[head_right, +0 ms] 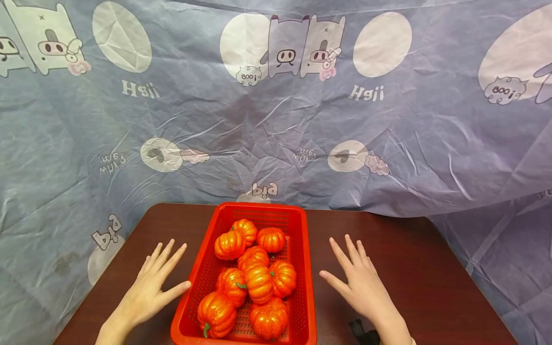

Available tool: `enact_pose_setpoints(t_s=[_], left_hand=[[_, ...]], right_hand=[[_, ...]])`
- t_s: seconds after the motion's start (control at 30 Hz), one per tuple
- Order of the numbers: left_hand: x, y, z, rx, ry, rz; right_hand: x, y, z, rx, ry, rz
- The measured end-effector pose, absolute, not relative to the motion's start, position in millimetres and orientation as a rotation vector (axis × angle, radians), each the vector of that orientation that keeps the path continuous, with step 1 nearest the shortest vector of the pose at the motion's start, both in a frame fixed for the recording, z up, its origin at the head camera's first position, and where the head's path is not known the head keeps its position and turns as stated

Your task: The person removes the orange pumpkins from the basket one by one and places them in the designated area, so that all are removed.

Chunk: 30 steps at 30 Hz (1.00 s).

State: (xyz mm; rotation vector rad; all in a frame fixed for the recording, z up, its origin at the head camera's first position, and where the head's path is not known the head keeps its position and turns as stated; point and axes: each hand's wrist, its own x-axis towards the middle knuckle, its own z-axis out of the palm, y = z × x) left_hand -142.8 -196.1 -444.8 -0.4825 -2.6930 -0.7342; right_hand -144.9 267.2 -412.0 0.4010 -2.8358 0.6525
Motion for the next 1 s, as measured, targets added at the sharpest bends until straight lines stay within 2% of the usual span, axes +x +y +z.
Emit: enact_pose_setpoints(t_s=[0.23,0.6,0.8,1.0], left_hand=[[-146,-186,-446,-0.480,-2.562,-1.019],[-156,-174,-476,-0.545,-2.264,-1.548],[-157,-170,-493,-0.512,-2.156,-1.947],[-156,-165,-498,-0.524,-2.106,-2.124]], right_hand=[[-140,250,-404,0.447,-2.770,0.831],[-131,224,-404,0.626,-2.665,1.034],[-132,214,-409,0.677,-2.638,1.193],[-140,203,-413,0.788,-2.601,1.360]])
